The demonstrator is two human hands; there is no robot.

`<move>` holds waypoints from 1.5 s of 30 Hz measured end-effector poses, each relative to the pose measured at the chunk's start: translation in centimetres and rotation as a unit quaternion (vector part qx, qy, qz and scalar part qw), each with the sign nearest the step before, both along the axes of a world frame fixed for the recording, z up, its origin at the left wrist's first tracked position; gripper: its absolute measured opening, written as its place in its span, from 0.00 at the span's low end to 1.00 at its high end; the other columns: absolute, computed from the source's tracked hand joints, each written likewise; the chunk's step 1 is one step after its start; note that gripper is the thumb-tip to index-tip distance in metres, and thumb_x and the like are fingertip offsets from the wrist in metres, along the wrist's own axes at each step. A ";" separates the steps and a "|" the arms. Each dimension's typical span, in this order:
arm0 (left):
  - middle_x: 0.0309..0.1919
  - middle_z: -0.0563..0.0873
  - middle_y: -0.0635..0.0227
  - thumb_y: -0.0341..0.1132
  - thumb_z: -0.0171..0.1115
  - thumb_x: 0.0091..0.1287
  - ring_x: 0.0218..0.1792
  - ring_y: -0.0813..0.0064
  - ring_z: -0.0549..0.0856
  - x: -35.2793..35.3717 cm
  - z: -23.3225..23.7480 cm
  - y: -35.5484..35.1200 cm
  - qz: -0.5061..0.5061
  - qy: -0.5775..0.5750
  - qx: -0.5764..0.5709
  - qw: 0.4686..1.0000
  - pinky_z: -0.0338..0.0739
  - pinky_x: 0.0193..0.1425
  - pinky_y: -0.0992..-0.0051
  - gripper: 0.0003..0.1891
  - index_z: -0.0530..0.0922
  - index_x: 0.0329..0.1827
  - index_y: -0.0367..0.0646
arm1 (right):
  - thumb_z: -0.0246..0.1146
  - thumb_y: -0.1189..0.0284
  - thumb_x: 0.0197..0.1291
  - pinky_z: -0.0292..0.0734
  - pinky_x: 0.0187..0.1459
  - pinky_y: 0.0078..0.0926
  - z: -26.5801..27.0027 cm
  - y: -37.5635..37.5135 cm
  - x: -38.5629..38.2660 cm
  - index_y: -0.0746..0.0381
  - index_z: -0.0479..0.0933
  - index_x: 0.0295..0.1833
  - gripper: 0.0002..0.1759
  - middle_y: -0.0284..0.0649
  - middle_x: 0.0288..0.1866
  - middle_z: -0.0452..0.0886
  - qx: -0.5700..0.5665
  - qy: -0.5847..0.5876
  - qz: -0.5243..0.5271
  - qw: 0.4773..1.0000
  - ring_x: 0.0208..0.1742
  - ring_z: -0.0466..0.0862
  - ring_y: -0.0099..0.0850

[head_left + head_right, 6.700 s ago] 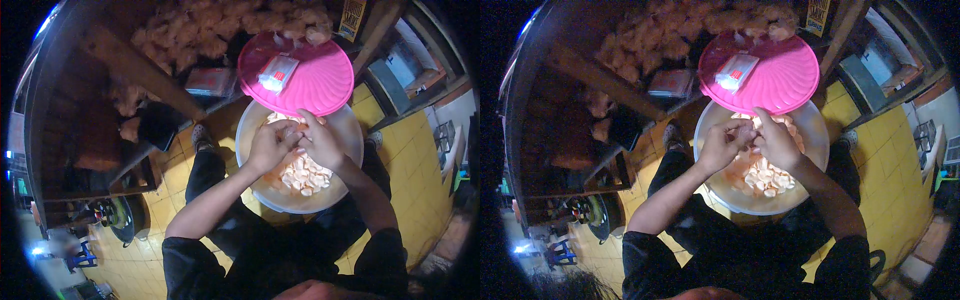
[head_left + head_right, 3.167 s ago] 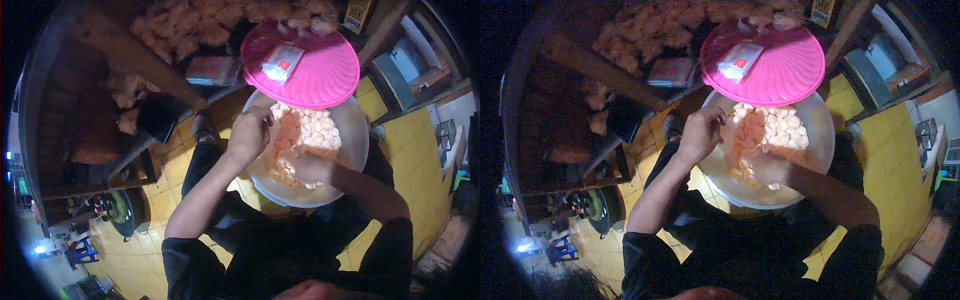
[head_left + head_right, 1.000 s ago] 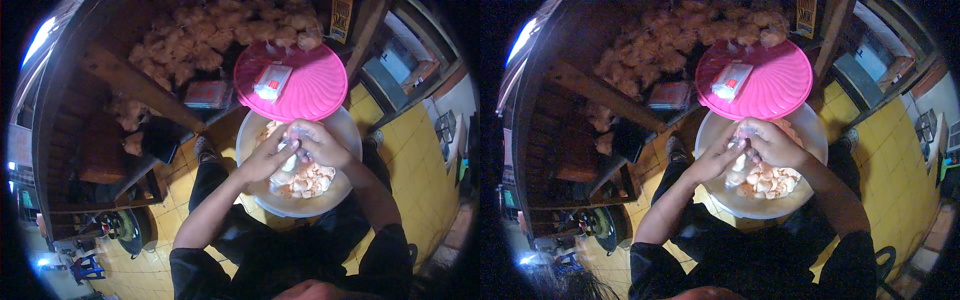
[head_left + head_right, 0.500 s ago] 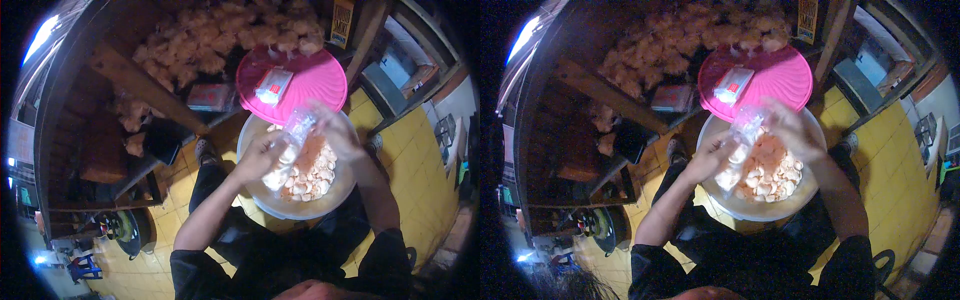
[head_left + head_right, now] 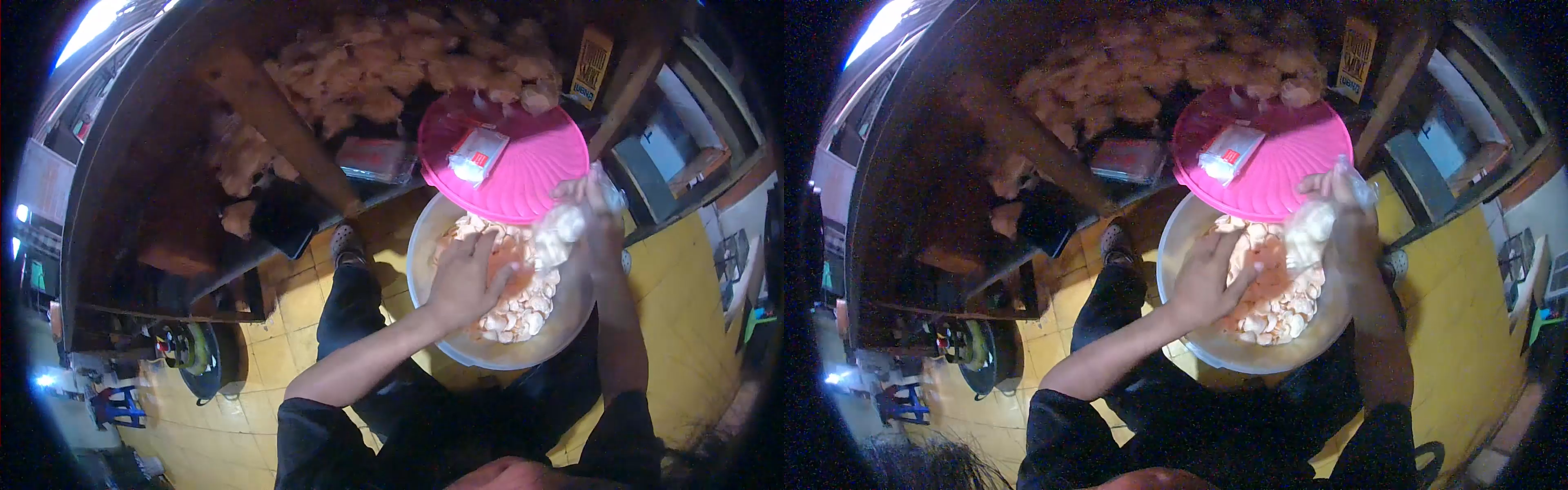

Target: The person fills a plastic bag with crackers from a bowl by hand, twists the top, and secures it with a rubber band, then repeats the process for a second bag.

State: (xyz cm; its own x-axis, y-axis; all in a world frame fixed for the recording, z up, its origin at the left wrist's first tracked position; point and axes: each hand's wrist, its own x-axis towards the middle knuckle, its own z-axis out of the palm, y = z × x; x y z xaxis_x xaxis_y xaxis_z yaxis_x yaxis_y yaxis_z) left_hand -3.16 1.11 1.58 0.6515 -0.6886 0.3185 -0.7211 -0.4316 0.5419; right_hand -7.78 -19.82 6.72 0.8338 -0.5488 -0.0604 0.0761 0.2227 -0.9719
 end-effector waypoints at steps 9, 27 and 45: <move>0.65 0.78 0.59 0.55 0.43 0.79 0.64 0.65 0.81 -0.5 0.5 -0.5 -0.092 0.813 -0.212 0.535 0.81 0.63 0.66 0.31 0.64 0.75 0.41 | 0.69 0.62 0.49 0.62 0.73 0.53 0.6 5.2 -2.5 0.59 0.83 0.40 0.15 0.37 0.71 0.76 -0.718 -0.220 0.187 0.633 0.72 0.72 0.45; 0.25 0.67 0.78 0.43 0.54 0.79 0.27 0.83 0.68 1.3 5.2 0.7 -0.178 0.758 -0.366 0.510 0.64 0.31 0.80 0.10 0.69 0.44 0.47 | 0.50 0.59 0.80 0.70 0.37 0.21 -1.3 4.2 -1.1 0.61 0.72 0.41 0.17 0.29 0.31 0.73 0.055 -0.129 0.255 0.957 0.34 0.74 0.20; 0.23 0.82 0.57 0.37 0.53 0.74 0.27 0.59 0.84 3.7 3.6 1.6 -0.129 0.180 -0.004 0.975 0.76 0.36 0.59 0.13 0.76 0.35 0.36 | 0.66 0.72 0.52 0.78 0.52 0.34 -2.0 4.5 -1.0 0.58 0.84 0.37 0.06 0.37 0.45 0.87 -0.643 -0.168 0.093 0.741 0.49 0.85 0.34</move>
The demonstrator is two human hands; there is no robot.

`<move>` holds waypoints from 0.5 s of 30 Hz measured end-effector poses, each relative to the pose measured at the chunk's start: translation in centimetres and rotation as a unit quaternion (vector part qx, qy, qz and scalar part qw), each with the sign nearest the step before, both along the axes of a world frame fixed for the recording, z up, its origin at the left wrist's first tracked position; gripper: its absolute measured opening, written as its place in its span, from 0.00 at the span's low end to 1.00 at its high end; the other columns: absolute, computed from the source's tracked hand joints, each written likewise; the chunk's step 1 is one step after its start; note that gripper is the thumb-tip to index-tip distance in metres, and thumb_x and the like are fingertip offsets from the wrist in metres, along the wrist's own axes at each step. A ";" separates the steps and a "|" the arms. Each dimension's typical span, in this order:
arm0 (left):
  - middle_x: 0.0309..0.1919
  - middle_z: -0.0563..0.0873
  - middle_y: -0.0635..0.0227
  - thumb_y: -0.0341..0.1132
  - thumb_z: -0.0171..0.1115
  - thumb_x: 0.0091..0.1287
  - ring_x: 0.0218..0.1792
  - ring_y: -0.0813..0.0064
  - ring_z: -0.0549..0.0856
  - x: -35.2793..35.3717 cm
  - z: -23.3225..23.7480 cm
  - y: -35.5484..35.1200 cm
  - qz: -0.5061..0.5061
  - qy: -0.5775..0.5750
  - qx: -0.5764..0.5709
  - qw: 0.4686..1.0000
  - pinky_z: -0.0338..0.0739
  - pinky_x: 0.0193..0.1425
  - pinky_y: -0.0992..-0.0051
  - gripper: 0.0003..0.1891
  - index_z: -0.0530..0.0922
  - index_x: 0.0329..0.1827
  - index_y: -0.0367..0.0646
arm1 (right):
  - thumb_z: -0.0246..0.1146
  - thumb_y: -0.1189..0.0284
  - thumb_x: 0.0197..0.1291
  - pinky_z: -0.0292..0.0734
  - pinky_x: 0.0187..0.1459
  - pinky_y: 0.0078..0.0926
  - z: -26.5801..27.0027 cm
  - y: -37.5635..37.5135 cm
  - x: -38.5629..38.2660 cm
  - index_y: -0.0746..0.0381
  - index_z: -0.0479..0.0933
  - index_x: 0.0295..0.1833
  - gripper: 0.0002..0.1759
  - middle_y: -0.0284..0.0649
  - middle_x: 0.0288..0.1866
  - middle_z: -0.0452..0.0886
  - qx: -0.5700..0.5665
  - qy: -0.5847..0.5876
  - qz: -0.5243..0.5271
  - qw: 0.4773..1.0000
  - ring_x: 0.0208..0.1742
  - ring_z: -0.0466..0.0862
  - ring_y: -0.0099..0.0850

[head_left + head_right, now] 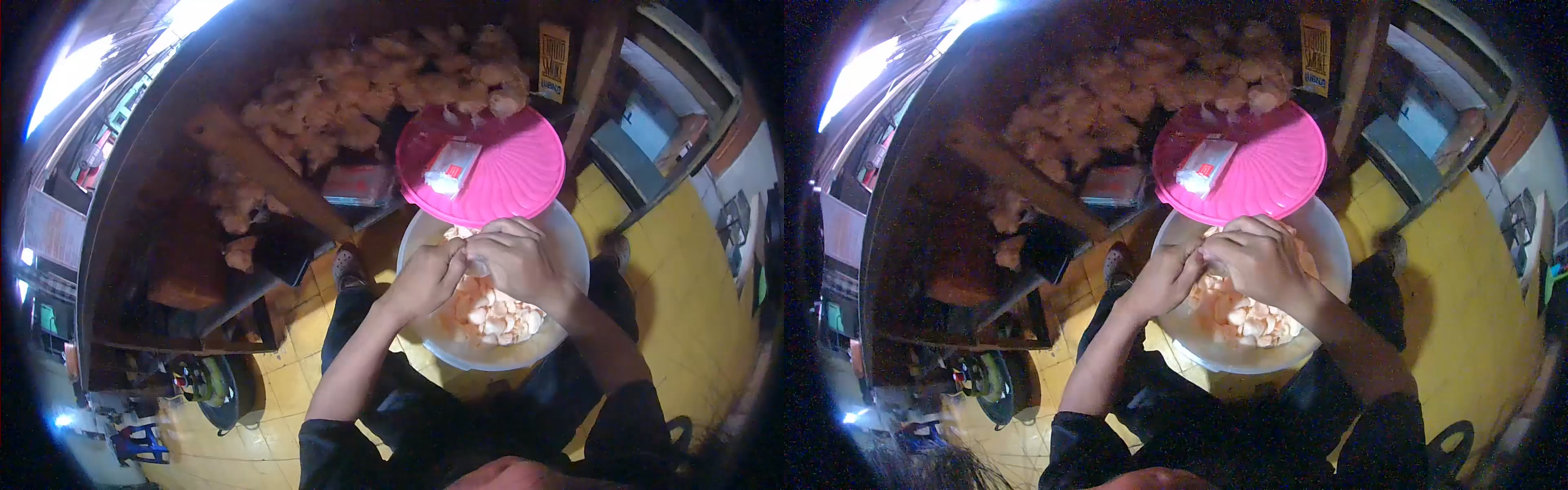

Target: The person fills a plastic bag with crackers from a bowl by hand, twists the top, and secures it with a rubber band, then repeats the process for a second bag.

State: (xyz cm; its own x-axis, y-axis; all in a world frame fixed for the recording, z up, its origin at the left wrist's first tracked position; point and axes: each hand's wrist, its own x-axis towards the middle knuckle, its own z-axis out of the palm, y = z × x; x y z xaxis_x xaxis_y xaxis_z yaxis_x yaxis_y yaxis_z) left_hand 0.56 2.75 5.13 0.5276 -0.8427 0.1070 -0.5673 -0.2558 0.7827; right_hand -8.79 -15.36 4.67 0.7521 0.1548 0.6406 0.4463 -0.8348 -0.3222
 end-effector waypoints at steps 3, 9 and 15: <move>0.27 0.83 0.50 0.34 0.57 0.69 0.32 0.45 0.84 -0.2 0.9 0.0 0.003 -0.192 0.012 0.981 0.75 0.38 0.52 0.08 0.76 0.38 0.37 | 0.66 0.73 0.56 0.78 0.47 0.33 0.7 0.0 0.2 0.61 0.84 0.39 0.06 0.40 0.40 0.88 0.050 0.058 -0.008 0.997 0.44 0.86 0.33; 0.31 0.83 0.59 0.29 0.65 0.66 0.31 0.66 0.84 0.1 0.3 -0.3 0.003 -0.178 -0.149 0.973 0.76 0.36 0.67 0.05 0.79 0.41 0.41 | 0.64 0.76 0.68 0.79 0.45 0.24 -0.8 -0.1 1.1 0.67 0.83 0.45 0.06 0.38 0.39 0.87 0.494 0.205 0.061 0.843 0.42 0.85 0.24; 0.29 0.72 0.79 0.30 0.68 0.69 0.33 0.87 0.69 -1.2 -0.3 -1.0 -0.011 0.173 -0.199 0.965 0.65 0.38 0.82 0.07 0.77 0.38 0.40 | 0.66 0.78 0.66 0.79 0.46 0.22 -0.8 -0.3 0.7 0.68 0.82 0.44 0.05 0.37 0.41 0.85 0.540 0.168 0.076 0.821 0.44 0.84 0.23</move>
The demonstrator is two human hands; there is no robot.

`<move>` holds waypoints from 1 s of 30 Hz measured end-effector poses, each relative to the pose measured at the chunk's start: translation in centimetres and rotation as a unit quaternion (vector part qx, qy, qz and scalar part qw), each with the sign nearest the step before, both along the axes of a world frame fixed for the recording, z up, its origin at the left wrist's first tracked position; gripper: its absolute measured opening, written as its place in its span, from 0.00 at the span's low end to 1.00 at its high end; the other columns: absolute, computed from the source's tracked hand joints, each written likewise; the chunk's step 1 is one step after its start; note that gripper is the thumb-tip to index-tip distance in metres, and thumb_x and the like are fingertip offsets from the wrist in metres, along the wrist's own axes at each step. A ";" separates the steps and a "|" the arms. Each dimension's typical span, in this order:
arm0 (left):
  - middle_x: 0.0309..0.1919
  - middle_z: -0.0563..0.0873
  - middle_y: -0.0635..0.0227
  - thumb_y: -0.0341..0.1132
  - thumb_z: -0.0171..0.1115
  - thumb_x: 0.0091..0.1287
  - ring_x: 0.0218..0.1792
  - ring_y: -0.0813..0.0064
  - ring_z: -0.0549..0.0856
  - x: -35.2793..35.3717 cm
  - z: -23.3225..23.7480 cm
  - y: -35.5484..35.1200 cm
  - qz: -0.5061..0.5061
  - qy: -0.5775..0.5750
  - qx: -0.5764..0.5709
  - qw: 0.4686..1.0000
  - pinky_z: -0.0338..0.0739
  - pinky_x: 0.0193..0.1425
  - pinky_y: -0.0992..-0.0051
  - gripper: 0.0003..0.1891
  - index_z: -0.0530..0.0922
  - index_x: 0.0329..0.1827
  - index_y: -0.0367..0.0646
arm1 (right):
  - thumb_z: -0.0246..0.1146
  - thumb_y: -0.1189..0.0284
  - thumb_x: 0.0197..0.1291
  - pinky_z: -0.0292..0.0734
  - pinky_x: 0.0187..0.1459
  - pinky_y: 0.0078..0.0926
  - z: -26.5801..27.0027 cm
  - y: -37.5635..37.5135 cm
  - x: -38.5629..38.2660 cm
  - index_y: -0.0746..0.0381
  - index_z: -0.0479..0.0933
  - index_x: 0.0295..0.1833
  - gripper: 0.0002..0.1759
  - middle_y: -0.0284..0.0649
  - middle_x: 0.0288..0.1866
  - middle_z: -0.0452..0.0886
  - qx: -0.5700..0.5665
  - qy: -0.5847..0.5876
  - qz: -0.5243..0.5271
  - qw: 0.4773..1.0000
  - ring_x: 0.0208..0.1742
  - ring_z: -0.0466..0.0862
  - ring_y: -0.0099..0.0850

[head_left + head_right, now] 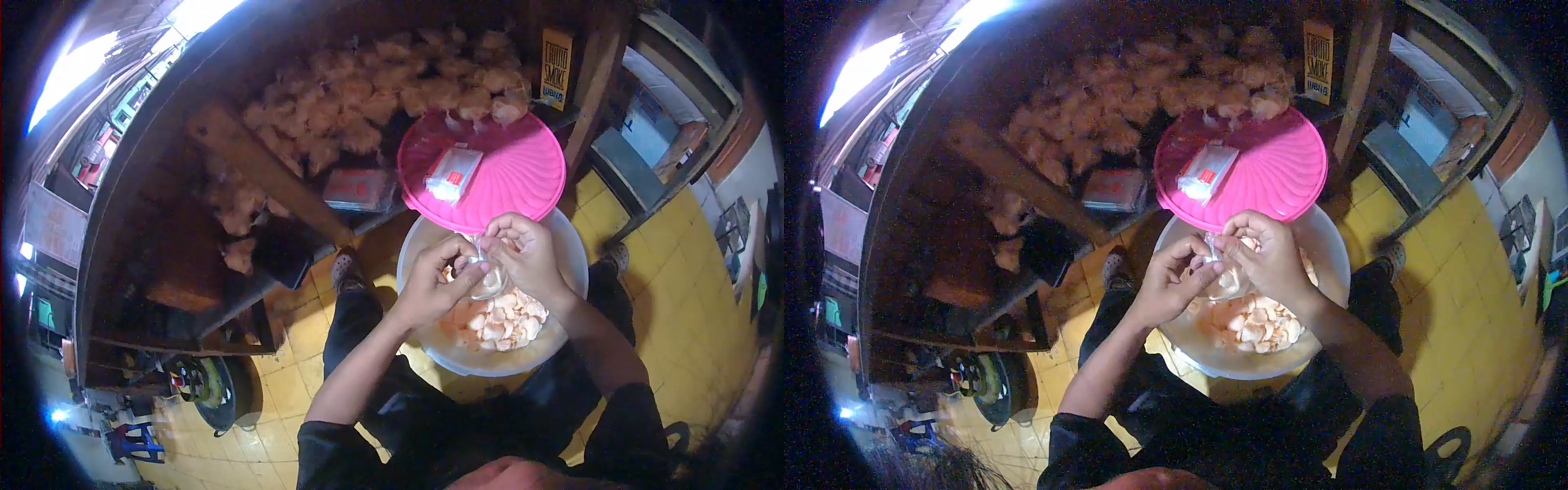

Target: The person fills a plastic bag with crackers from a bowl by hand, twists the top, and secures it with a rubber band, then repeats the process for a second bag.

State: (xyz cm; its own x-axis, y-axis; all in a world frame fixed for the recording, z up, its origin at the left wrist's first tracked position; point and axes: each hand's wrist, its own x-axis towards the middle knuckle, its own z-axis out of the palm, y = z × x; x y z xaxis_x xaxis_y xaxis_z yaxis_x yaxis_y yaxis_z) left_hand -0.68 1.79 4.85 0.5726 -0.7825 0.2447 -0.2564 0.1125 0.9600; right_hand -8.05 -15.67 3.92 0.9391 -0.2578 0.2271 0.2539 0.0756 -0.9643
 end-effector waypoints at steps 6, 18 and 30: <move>0.29 0.72 0.76 0.29 0.67 0.68 0.32 0.85 0.70 0.4 -0.1 -0.4 0.046 -0.097 0.036 0.994 0.66 0.36 0.80 0.07 0.76 0.37 0.40 | 0.67 0.78 0.64 0.80 0.50 0.27 0.8 -0.7 -0.7 0.70 0.83 0.47 0.07 0.43 0.44 0.86 -0.185 -0.056 -0.018 0.981 0.46 0.85 0.29; 0.29 0.78 0.67 0.27 0.71 0.63 0.28 0.78 0.75 -0.4 0.2 -0.8 0.112 -0.157 0.002 0.981 0.69 0.33 0.76 0.08 0.82 0.42 0.36 | 0.65 0.80 0.67 0.81 0.51 0.22 0.9 -0.1 -0.5 0.72 0.82 0.52 0.11 0.42 0.45 0.86 -0.013 0.001 -0.007 1.000 0.48 0.85 0.26; 0.34 0.79 0.72 0.28 0.67 0.67 0.32 0.85 0.75 -0.2 -0.3 -0.8 0.096 -0.139 -0.048 0.984 0.69 0.34 0.80 0.07 0.82 0.45 0.37 | 0.64 0.81 0.66 0.80 0.50 0.21 2.7 -1.2 -1.5 0.71 0.84 0.50 0.09 0.40 0.42 0.88 -0.049 0.054 0.111 0.991 0.45 0.85 0.23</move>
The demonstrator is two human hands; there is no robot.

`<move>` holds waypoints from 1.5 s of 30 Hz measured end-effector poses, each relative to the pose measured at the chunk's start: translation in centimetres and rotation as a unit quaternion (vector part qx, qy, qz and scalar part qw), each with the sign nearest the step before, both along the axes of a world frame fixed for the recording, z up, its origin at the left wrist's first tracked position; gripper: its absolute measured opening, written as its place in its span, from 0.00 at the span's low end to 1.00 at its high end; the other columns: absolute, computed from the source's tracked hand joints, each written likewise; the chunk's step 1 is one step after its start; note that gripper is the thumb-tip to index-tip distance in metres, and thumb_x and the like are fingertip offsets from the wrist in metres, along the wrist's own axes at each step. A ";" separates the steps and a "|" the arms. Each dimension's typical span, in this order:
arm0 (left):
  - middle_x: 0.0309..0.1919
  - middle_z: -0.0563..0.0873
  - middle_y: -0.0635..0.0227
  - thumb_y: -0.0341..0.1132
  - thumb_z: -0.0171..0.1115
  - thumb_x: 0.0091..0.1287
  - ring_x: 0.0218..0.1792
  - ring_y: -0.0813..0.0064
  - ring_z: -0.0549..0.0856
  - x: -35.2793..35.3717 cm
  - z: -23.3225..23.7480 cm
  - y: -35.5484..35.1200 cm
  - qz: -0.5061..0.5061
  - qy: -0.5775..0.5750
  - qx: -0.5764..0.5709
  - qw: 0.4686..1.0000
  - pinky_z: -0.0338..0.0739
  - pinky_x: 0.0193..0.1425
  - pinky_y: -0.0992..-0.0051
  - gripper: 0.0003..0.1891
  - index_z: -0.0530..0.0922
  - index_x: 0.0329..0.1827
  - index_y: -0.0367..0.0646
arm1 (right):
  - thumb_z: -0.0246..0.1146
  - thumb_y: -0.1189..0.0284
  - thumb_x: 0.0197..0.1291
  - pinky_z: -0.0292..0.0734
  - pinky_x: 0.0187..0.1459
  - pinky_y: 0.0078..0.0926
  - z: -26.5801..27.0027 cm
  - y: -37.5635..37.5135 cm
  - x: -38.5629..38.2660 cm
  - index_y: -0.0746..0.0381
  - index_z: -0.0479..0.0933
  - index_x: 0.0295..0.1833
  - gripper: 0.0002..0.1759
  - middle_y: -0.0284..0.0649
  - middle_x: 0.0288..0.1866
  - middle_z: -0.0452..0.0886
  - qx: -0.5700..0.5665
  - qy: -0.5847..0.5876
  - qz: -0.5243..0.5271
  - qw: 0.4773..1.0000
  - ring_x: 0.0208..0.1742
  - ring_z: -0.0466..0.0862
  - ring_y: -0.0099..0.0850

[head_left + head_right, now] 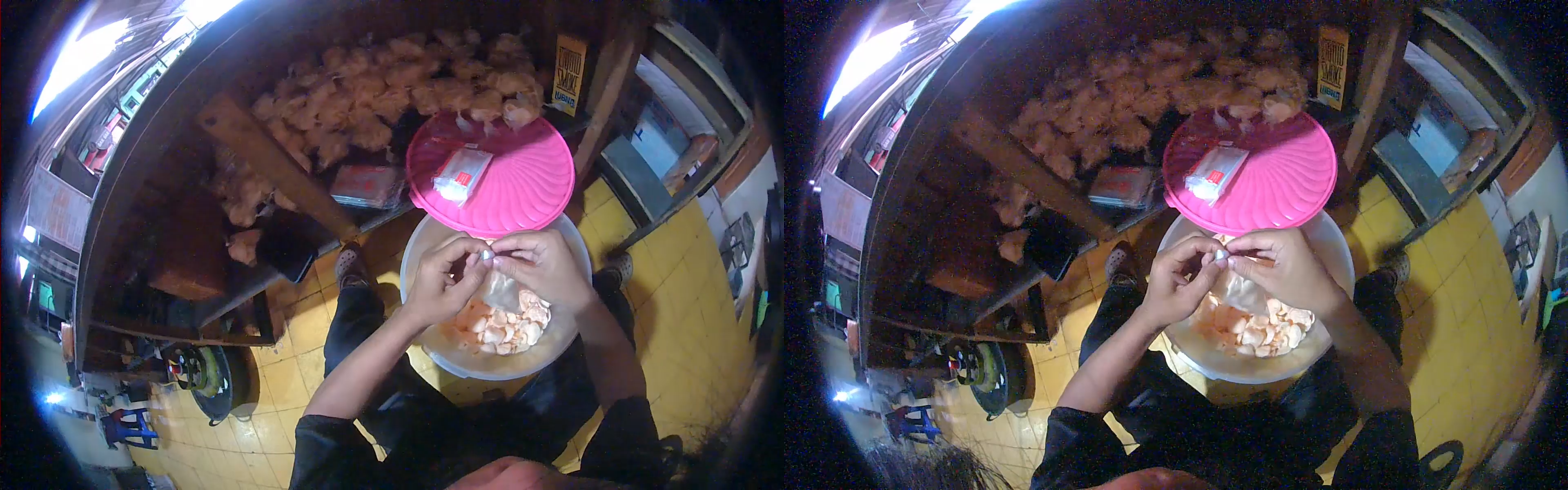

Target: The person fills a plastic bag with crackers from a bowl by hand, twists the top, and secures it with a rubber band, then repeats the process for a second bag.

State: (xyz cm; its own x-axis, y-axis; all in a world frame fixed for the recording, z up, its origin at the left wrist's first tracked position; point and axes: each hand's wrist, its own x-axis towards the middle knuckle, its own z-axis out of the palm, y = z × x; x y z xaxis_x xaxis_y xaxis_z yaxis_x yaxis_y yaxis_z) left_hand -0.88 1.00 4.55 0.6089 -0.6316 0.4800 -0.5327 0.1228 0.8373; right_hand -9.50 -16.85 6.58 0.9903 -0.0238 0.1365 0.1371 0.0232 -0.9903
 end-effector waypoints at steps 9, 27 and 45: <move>0.34 0.79 0.57 0.29 0.64 0.64 0.33 0.58 0.81 0.0 0.3 -1.1 0.031 -0.190 0.059 0.980 0.74 0.36 0.66 0.09 0.79 0.45 0.38 | 0.68 0.75 0.56 0.74 0.36 0.25 -1.5 0.5 0.2 0.66 0.82 0.35 0.05 0.37 0.33 0.86 -0.137 -0.054 -0.132 0.980 0.32 0.81 0.21; 0.36 0.84 0.66 0.31 0.70 0.56 0.41 0.62 0.83 -0.7 -0.1 -0.9 0.158 -0.316 0.138 0.925 0.72 0.52 0.58 0.11 0.80 0.41 0.43 | 0.64 0.82 0.56 0.73 0.67 0.38 -1.9 1.9 0.3 0.69 0.83 0.45 0.11 0.47 0.48 0.88 -0.226 -0.068 -0.194 0.952 0.56 0.86 0.39; 0.33 0.87 0.65 0.26 0.73 0.49 0.37 0.68 0.85 0.5 0.1 -0.3 0.031 -0.139 0.109 0.984 0.78 0.46 0.71 0.10 0.80 0.32 0.39 | 0.64 0.79 0.56 0.75 0.56 0.35 0.0 -0.3 -0.6 0.66 0.80 0.39 0.05 0.46 0.48 0.82 -0.229 -0.029 -0.025 0.973 0.52 0.82 0.39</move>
State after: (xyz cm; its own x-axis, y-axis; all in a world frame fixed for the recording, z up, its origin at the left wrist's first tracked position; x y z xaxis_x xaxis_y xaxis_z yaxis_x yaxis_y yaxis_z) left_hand -0.36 0.74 4.61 0.5138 -0.7033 0.4913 -0.7458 -0.0832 0.6609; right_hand -10.07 -17.11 6.63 0.9799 0.0040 0.1993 0.1819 -0.4273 -0.8856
